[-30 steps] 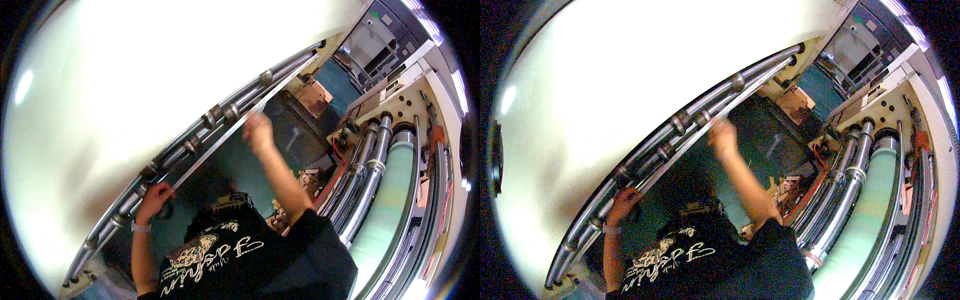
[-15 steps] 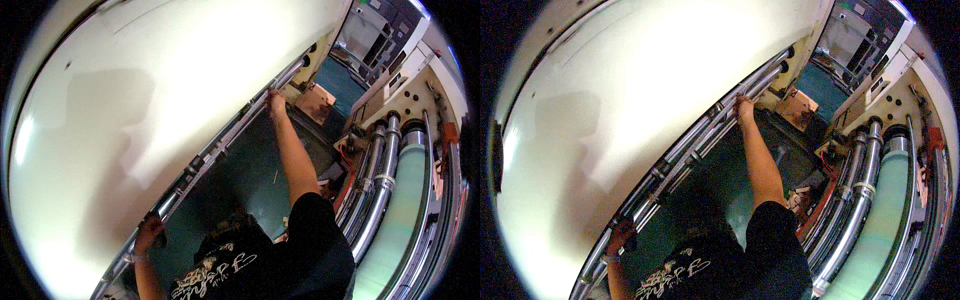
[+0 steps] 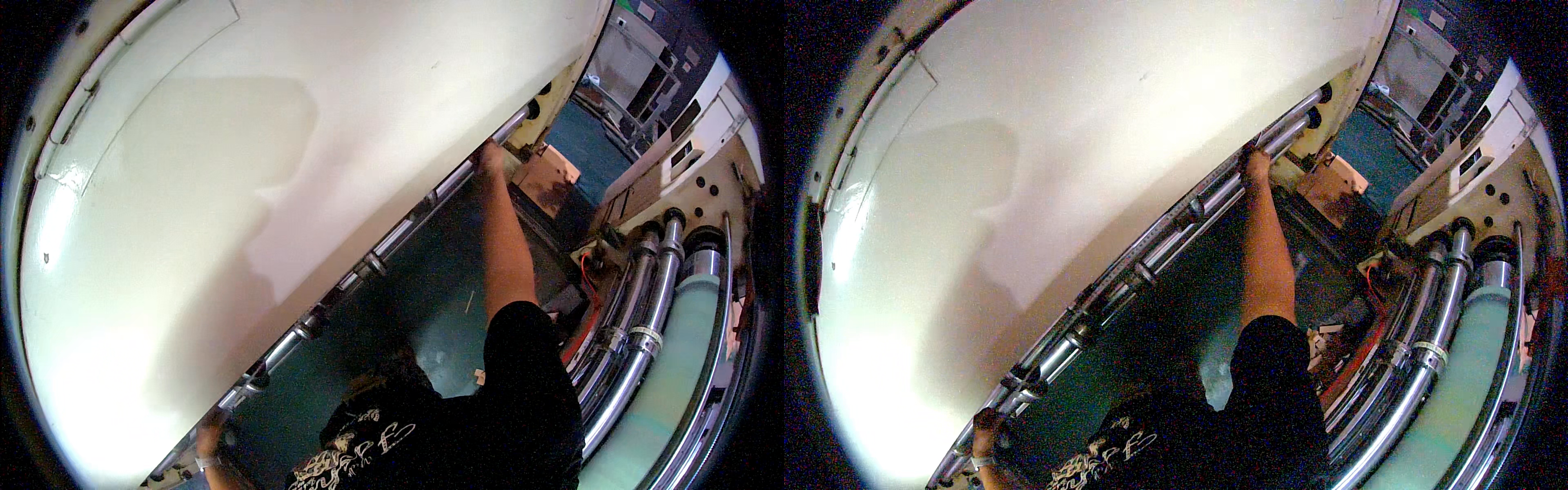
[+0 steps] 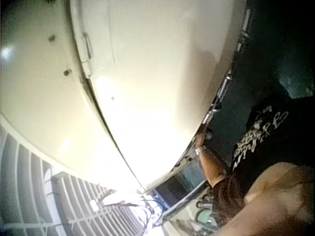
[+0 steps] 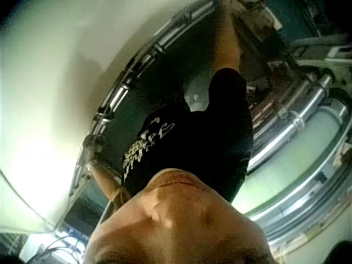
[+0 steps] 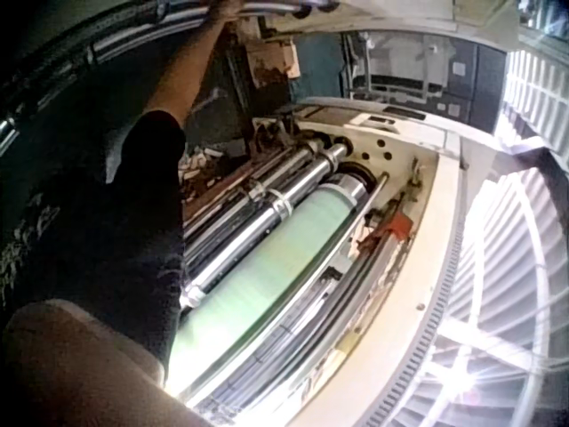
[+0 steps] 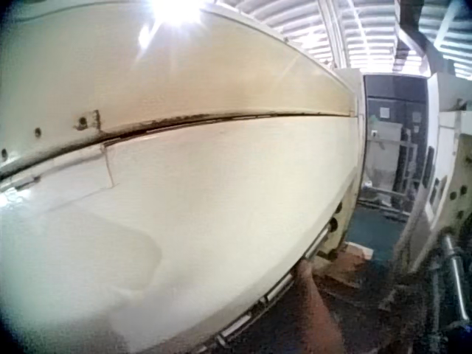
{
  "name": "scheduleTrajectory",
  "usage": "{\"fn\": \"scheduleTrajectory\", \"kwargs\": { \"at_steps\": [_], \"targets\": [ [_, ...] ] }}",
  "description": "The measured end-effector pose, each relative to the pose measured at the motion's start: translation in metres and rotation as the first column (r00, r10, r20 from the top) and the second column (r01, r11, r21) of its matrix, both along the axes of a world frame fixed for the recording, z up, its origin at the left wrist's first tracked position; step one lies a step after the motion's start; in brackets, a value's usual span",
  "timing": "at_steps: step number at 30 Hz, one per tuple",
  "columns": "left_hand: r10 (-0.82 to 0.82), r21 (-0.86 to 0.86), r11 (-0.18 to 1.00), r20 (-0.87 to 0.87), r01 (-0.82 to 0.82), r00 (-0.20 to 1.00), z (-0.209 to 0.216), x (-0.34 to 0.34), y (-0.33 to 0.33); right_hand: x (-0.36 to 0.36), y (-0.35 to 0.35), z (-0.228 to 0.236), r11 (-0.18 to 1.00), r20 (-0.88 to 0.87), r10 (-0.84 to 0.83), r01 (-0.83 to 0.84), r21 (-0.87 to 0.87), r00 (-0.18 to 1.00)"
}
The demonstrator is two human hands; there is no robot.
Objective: The person measures industrial rollers using a measuring tape and adjusts the positioning of the rollers by hand within the machinery.
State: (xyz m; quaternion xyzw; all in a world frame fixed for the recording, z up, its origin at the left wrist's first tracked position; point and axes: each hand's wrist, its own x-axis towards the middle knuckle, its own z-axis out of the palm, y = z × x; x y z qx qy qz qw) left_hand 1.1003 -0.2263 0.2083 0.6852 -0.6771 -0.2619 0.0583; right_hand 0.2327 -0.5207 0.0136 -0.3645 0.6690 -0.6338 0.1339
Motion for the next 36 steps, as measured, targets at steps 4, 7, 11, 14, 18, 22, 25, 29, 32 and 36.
{"fn": "scheduleTrajectory", "kwargs": {
  "at_steps": [4,7,11,14,18,22,25,29,32,36],
  "targets": [
    [0.055,-0.023,0.998,-0.094,-0.058,0.994,0.002,0.065,0.044,0.087,-0.018,0.008,0.979,0.784,0.156,0.013,-0.205,0.6],
    [0.126,0.182,0.973,0.088,-0.141,0.988,0.026,0.036,0.01,0.018,-0.005,-0.017,0.996,0.221,-0.009,-0.012,0.092,0.975],
    [0.091,-0.009,0.996,0.063,-0.091,0.994,-0.024,0.128,0.014,0.001,0.004,-0.009,0.994,0.042,-0.042,0.038,0.103,0.998],
    [0.048,-0.053,0.998,0.225,-0.037,0.973,0.006,0.095,0.043,0.099,0.015,0.036,0.998,0.685,0.016,0.033,-0.058,0.729],
    [-0.045,-0.13,0.989,0.152,0.065,0.987,0.004,0.054,0.011,0.075,0.027,0.046,0.995,0.622,0.07,-0.007,-0.104,0.78],
    [0.028,-0.173,0.984,-0.057,-0.038,0.998,-0.053,0.129,0.018,0.087,0.028,0.053,0.987,0.549,-0.03,-0.063,0.149,0.835],
    [0.064,-0.05,0.995,-0.333,-0.086,0.941,-0.049,0.111,0.004,0.096,0.04,0.064,0.992,0.555,-0.064,-0.009,0.126,0.83],
    [-0.234,-0.078,0.93,0.628,0.359,0.742,-0.097,0.205,0.033,0.115,0.022,0.058,0.996,0.436,-0.082,0.062,0.061,0.896],
    [-0.146,-0.22,0.95,0.321,0.223,0.936,-0.076,0.16,0.004,0.095,0.029,0.05,0.996,0.269,-0.083,0.072,0.051,0.959],
    [-0.066,-0.242,0.969,-0.048,0.053,0.997,-0.048,0.119,-0.011,0.084,0.048,0.043,0.998,0.361,0.001,-0.023,0.056,0.932]
  ]
}}
